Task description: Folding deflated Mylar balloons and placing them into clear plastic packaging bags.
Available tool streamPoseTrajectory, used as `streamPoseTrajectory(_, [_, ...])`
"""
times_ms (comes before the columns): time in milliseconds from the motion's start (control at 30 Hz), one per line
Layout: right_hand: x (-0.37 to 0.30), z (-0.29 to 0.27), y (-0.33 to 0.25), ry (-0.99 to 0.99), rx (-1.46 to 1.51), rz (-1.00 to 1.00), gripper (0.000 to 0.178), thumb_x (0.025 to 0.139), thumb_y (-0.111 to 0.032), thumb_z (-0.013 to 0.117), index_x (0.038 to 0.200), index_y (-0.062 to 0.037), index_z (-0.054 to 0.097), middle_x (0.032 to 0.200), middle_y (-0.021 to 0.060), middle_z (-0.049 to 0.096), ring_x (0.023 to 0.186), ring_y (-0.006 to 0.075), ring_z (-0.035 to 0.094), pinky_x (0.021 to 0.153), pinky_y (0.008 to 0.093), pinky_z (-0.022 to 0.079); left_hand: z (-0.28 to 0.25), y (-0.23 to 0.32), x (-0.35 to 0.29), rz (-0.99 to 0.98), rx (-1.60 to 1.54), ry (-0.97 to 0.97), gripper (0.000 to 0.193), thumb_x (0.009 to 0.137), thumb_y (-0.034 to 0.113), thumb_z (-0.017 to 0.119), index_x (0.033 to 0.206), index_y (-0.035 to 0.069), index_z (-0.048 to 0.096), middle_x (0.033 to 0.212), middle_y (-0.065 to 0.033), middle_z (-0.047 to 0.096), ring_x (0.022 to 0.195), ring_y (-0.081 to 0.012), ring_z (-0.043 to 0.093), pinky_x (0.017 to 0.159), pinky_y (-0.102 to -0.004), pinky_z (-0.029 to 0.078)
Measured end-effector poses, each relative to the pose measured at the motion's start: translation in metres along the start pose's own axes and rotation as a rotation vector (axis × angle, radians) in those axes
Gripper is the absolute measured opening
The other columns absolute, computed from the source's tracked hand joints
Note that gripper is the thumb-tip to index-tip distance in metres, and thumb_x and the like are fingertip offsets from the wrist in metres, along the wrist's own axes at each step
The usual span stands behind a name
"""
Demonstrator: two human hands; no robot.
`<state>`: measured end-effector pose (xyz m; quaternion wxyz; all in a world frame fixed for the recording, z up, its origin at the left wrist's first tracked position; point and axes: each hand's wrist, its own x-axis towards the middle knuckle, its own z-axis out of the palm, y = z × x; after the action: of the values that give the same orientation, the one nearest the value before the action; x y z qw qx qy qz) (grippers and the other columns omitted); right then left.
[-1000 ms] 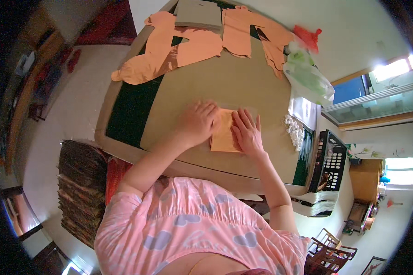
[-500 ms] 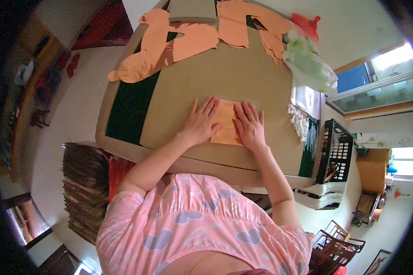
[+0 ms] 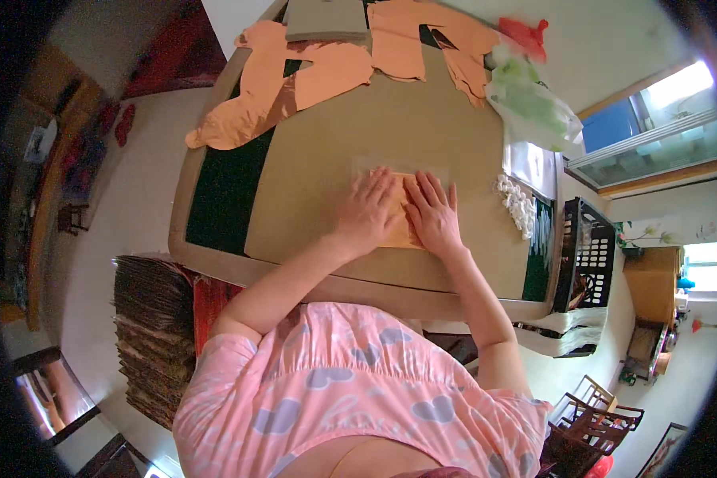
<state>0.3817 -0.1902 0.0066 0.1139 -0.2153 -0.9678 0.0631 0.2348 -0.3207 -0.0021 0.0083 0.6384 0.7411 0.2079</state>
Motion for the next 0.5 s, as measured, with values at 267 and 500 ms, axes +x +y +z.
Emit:
streamPoseTrajectory(267, [-0.008,0.002,-0.002,-0.056,0.018,0.032,0.048,0.094,-0.031,0.048,0.140,-0.0196,0.041,0.150,0.0111,0.032,0.139,0.0318,0.026,0.108,0.0644,0.015,0.014,0.004,-0.005,-0.024,-0.030,-0.048,0.080,0.084,0.048,0.059,0.144,0.002,0.030,0.152,-0.0181,0.022,0.141,-0.0354,0.018,0.114,-0.0543,0.013])
streamPoseTrajectory(500, [-0.009,-0.003,-0.004,-0.046,-0.046,0.102,0.051,0.095,-0.035,0.047,0.144,-0.0214,0.038,0.151,0.0122,0.030,0.140,0.0341,0.024,0.108,0.0632,0.016,0.009,0.009,0.004,-0.024,-0.059,-0.071,0.087,0.079,0.056,0.062,0.142,0.002,0.033,0.152,-0.0170,0.022,0.142,-0.0342,0.016,0.114,-0.0547,0.013])
